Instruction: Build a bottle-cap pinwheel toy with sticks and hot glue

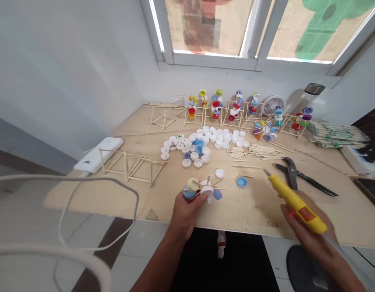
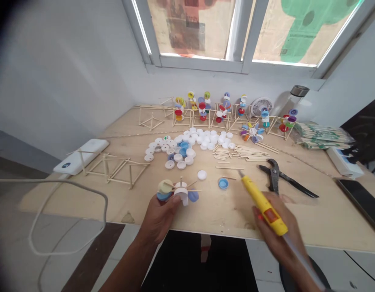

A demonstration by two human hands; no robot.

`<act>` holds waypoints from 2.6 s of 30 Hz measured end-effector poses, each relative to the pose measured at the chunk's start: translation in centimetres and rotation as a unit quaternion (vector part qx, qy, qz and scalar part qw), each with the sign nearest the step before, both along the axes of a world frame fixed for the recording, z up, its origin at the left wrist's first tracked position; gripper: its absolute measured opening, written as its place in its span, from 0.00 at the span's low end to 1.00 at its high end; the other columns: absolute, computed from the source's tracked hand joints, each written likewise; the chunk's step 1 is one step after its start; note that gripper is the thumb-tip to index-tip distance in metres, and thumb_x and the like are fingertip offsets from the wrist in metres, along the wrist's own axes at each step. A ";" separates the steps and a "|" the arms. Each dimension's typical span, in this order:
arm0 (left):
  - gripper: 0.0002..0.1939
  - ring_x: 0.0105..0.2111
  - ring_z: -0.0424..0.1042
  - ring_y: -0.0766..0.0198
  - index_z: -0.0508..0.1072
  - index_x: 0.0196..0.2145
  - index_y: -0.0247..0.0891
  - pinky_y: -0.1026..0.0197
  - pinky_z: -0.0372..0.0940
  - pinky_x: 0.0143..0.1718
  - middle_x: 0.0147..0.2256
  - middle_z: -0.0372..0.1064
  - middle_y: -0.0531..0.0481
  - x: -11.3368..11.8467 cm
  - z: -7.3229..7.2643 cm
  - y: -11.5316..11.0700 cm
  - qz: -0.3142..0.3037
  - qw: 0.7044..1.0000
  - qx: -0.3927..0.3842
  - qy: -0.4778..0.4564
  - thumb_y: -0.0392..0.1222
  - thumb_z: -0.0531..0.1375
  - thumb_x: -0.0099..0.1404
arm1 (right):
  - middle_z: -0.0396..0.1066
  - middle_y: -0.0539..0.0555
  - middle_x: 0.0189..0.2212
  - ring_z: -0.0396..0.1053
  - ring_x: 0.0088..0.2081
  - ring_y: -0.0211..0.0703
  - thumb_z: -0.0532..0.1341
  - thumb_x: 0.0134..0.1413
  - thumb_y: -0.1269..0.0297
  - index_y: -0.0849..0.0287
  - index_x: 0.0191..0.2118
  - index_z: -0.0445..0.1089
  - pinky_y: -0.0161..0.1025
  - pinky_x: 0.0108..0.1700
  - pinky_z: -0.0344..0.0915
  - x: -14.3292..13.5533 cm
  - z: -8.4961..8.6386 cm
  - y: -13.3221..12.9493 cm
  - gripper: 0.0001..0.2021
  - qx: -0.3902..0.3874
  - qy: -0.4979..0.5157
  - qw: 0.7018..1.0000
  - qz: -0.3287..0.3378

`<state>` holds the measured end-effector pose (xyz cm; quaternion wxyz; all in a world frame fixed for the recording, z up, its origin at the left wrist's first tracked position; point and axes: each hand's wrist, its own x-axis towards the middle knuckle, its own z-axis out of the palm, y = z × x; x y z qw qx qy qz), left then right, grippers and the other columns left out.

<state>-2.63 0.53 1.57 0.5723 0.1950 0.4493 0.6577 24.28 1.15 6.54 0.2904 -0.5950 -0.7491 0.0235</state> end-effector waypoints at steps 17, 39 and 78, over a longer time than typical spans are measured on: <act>0.22 0.35 0.74 0.58 0.77 0.36 0.34 0.58 0.65 0.42 0.33 0.77 0.47 0.4 -0.2 -0.7 0.058 0.998 -0.017 0.021 0.41 0.72 0.40 | 0.67 0.49 0.25 0.68 0.28 0.42 0.56 0.56 0.52 0.54 0.28 0.64 0.34 0.28 0.65 -8.0 -1.9 -3.3 0.12 -0.183 0.225 0.953 0.087; 0.22 0.35 0.72 0.59 0.76 0.35 0.36 0.61 0.65 0.42 0.35 0.76 0.48 0.7 -0.4 -0.9 0.059 0.995 -0.003 0.075 0.41 0.72 0.40 | 0.59 0.46 0.21 0.60 0.23 0.37 0.56 0.57 0.52 0.55 0.24 0.57 0.35 0.26 0.58 -8.4 -3.0 -3.2 0.16 -0.209 0.197 0.955 0.070; 0.19 0.37 0.73 0.61 0.76 0.36 0.37 0.61 0.65 0.44 0.35 0.76 0.49 0.5 -1.4 -1.0 0.056 0.993 0.031 0.096 0.39 0.71 0.44 | 0.59 0.46 0.20 0.59 0.23 0.37 0.56 0.57 0.53 0.56 0.24 0.56 0.33 0.25 0.57 -8.1 -3.3 -3.0 0.16 -0.151 0.151 0.975 0.057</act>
